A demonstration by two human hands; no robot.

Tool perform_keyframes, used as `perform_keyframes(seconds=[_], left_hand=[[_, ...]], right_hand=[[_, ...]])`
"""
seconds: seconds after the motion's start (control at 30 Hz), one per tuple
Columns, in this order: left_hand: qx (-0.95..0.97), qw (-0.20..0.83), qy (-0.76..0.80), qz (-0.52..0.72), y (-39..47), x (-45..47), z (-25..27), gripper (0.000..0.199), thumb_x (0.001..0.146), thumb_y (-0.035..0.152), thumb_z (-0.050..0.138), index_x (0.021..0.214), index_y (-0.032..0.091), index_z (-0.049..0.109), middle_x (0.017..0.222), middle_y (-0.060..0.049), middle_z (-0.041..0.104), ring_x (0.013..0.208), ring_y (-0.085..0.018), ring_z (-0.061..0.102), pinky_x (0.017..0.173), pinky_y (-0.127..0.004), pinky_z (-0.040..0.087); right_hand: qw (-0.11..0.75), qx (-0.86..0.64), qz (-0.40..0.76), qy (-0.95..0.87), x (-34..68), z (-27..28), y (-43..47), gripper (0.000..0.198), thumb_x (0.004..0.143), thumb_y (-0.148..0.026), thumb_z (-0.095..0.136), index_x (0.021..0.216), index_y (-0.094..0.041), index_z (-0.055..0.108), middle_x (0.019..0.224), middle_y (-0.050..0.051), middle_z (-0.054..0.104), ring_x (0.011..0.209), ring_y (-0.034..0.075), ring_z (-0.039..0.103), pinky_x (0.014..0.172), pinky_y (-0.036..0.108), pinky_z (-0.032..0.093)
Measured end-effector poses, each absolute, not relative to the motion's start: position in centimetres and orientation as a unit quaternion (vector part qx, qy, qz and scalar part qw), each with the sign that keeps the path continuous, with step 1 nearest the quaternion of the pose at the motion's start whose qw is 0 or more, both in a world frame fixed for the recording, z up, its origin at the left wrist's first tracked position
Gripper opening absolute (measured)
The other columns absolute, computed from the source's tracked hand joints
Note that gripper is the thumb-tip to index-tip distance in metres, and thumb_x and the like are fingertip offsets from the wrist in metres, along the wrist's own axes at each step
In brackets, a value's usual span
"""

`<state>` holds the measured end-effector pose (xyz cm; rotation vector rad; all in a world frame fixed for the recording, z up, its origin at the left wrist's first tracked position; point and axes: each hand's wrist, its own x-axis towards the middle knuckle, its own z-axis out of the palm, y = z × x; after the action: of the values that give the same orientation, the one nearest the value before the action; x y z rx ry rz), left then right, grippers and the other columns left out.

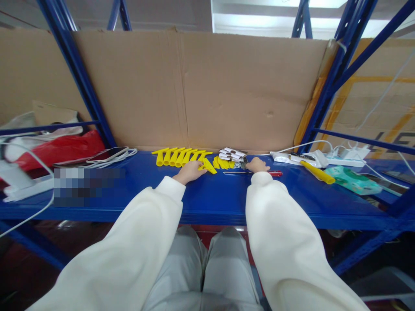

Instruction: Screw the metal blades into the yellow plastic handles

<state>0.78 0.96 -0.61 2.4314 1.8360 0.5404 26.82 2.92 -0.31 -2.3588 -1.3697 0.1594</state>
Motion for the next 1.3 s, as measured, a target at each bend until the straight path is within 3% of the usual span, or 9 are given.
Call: perform_keyframes(seconds=[0.23,0.4,0.57,0.67,0.77,0.9,1.0,1.3], left_hand=[[0.791,0.023,0.59,0.162,1.0,0.7,-0.5,0.035,0.092,0.037,0.058,0.119,0.016,0.069,0.123,-0.014,0.069,0.117,-0.026,0.064,0.099,-0.033,0.05],[0.79,0.03,0.59,0.164,0.9,0.7,-0.5,0.037,0.092,0.037,0.059,0.12,0.016,0.068,0.124,-0.014,0.069,0.119,-0.026,0.063,0.101,-0.034,0.049],[0.788,0.021,0.59,0.174,0.8,0.7,-0.5,0.034,0.092,0.037,0.059,0.115,0.016,0.07,0.121,-0.014,0.07,0.116,-0.027,0.065,0.099,-0.035,0.05],[0.787,0.02,0.59,0.18,0.7,0.7,-0.5,0.033,0.091,0.038,0.06,0.113,0.016,0.07,0.119,-0.015,0.071,0.114,-0.028,0.066,0.097,-0.036,0.051],[0.785,0.022,0.591,0.186,0.7,0.7,-0.5,0.032,0.09,0.038,0.061,0.112,0.017,0.071,0.118,-0.015,0.071,0.114,-0.028,0.066,0.097,-0.036,0.05],[0.787,0.023,0.587,0.191,0.6,0.8,-0.4,0.032,0.09,0.037,0.06,0.112,0.017,0.071,0.118,-0.014,0.071,0.114,-0.027,0.065,0.098,-0.034,0.05],[0.79,0.021,0.581,0.197,0.5,0.8,-0.3,0.032,0.091,0.038,0.06,0.114,0.018,0.071,0.118,-0.012,0.071,0.113,-0.026,0.066,0.096,-0.033,0.05],[0.801,0.006,0.555,0.224,0.7,1.1,-0.3,0.031,0.091,0.036,0.061,0.114,0.018,0.071,0.115,-0.01,0.072,0.113,-0.026,0.066,0.096,-0.032,0.05]], right_hand=[[0.274,-0.836,0.039,-0.473,26.8,-0.2,3.1,0.045,0.073,-0.035,0.074,0.112,-0.013,0.07,0.118,0.021,0.068,0.118,0.035,0.061,0.099,0.053,0.045],[0.33,-0.837,0.034,-0.435,26.7,0.2,2.6,0.038,0.08,-0.035,0.066,0.11,-0.012,0.071,0.123,0.02,0.067,0.121,0.036,0.059,0.103,0.051,0.043],[0.4,-0.807,-0.022,-0.433,26.8,0.8,2.4,0.024,0.086,-0.026,0.055,0.099,-0.015,0.072,0.113,0.02,0.068,0.117,0.034,0.06,0.098,0.046,0.046],[0.447,-0.746,-0.025,-0.493,26.4,1.0,2.8,0.022,0.09,-0.03,0.052,0.092,-0.018,0.07,0.104,0.016,0.07,0.107,0.028,0.062,0.095,0.04,0.048],[0.481,-0.657,0.043,-0.58,24.7,0.8,3.1,0.02,0.087,-0.034,0.057,0.08,-0.018,0.066,0.086,0.01,0.069,0.087,0.021,0.062,0.081,0.031,0.05],[0.458,-0.548,0.176,-0.677,21.3,-0.1,2.7,0.028,0.074,-0.04,0.07,0.062,-0.018,0.057,0.063,0.0,0.058,0.064,0.014,0.052,0.062,0.025,0.042],[0.422,-0.536,0.223,-0.696,19.4,-0.7,1.9,0.028,0.07,-0.036,0.073,0.058,-0.018,0.055,0.056,-0.004,0.054,0.056,0.01,0.045,0.056,0.023,0.036],[0.371,-0.594,0.277,-0.658,18.7,-0.5,0.7,0.025,0.081,-0.016,0.064,0.057,-0.018,0.055,0.047,-0.005,0.05,0.047,0.008,0.044,0.046,0.019,0.032]])
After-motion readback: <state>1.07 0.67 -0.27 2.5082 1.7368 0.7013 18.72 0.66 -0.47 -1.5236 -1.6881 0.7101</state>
